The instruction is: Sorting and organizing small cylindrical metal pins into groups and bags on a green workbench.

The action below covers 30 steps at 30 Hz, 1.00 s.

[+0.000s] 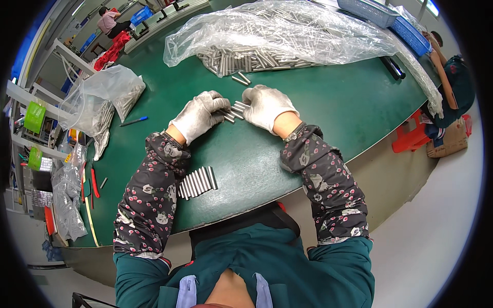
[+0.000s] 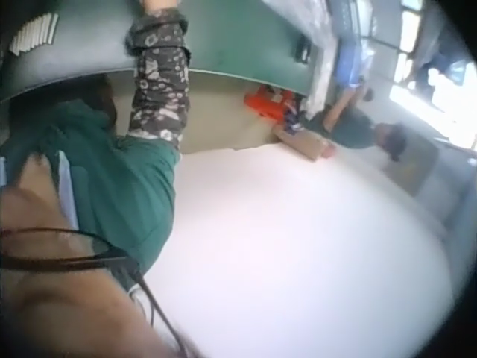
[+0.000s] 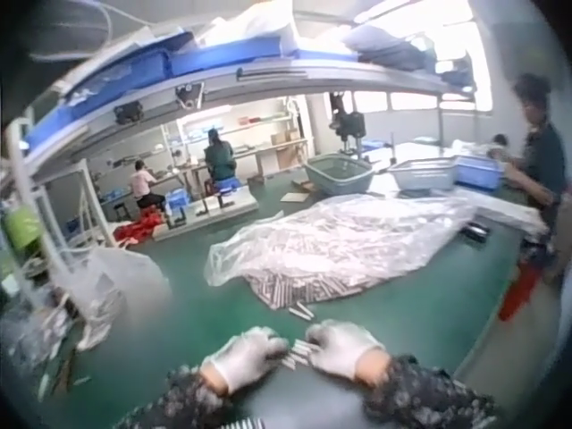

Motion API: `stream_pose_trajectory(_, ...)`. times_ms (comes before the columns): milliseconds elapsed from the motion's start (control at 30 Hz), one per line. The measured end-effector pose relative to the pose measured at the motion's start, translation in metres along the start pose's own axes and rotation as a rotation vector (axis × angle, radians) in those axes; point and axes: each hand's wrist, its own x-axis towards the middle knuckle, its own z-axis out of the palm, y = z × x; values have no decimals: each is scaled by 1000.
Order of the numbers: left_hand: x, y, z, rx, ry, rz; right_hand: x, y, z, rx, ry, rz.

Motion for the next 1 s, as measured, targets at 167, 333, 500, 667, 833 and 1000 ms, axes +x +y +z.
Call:
stream_pose_trajectory(167,0,-4,2,-21,24,96,1,6,-2,40,-61,-35)
stream_pose_trajectory(333,-1,-2,0,-103,72,98,-5,-3,-7,-11,-49,-4)
stream_pose_trajectory(500,0,1,-1,-12,28,80,-6,-7,-13,-89,-94,-8)
stream_pose_trajectory(667,1,4,-4,24,-44,46,-11,6,-22,-118,-121,-70)
stream_pose_trajectory(833,3,-4,-3,-107,-4,184,-8,17,-15,-31,-102,-324)
stream_pose_trajectory(1000,4,-6,2,-144,21,179,-7,9,-5,-22,-65,-505)
